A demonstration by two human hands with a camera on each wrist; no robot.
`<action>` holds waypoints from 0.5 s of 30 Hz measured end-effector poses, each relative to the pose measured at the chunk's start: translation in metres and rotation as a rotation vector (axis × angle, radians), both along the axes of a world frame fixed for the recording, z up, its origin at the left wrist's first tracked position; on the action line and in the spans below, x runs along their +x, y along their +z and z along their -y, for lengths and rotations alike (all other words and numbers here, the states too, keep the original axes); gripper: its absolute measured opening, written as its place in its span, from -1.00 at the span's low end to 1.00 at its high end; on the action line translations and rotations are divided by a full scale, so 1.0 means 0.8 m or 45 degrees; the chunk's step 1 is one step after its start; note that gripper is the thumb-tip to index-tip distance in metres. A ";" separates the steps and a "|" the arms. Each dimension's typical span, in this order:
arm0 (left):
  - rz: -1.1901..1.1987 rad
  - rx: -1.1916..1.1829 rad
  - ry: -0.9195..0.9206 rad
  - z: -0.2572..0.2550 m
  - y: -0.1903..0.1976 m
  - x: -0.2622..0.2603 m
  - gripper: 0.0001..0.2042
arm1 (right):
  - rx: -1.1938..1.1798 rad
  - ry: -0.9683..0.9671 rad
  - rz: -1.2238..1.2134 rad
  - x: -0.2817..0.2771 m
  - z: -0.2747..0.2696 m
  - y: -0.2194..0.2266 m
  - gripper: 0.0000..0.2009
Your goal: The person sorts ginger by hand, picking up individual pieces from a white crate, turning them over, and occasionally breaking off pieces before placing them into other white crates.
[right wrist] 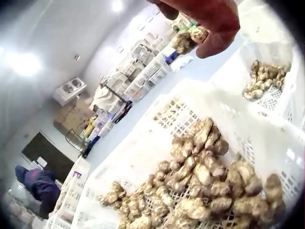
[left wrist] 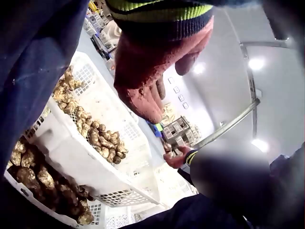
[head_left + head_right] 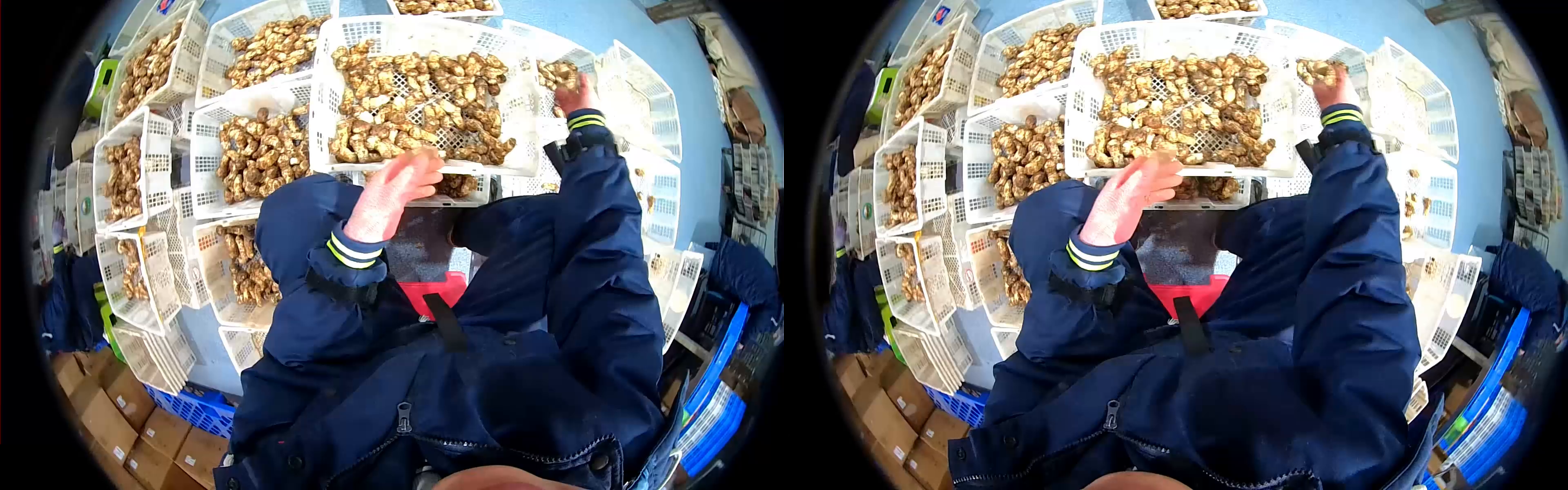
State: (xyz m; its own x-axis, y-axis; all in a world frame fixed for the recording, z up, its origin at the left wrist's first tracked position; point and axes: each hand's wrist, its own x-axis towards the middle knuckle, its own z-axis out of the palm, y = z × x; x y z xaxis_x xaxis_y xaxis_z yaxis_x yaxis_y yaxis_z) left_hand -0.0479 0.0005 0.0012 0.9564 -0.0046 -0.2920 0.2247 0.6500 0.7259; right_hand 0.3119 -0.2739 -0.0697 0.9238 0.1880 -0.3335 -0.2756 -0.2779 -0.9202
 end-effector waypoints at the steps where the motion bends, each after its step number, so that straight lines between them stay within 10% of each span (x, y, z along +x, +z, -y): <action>1: -0.027 0.023 0.001 0.001 0.008 0.000 -0.56 | 0.961 -0.463 -0.262 0.059 0.027 -0.044 -0.64; 3: -0.044 0.036 -0.008 0.001 0.006 0.000 -0.56 | 0.565 -0.872 -0.020 0.021 -0.044 0.028 -0.65; 5: -0.034 0.040 0.005 -0.001 0.021 0.001 -0.58 | -0.422 0.254 0.427 0.021 -0.084 0.013 -0.70; 7: -0.047 -0.012 0.052 0.000 0.016 0.002 -0.60 | -0.135 0.307 -0.191 -0.047 -0.182 0.031 -0.71; 9: 0.001 -0.046 0.050 -0.002 0.025 0.002 -0.59 | -0.530 1.581 0.904 -0.052 -0.237 -0.061 -0.74; 10: -0.042 -0.029 0.023 -0.003 0.025 0.003 -0.60 | -0.892 1.383 0.119 -0.105 -0.281 -0.032 -0.64; 15: -0.141 -0.129 0.062 -0.010 0.031 0.004 -0.67 | -1.394 1.350 0.291 -0.174 -0.347 -0.096 -0.42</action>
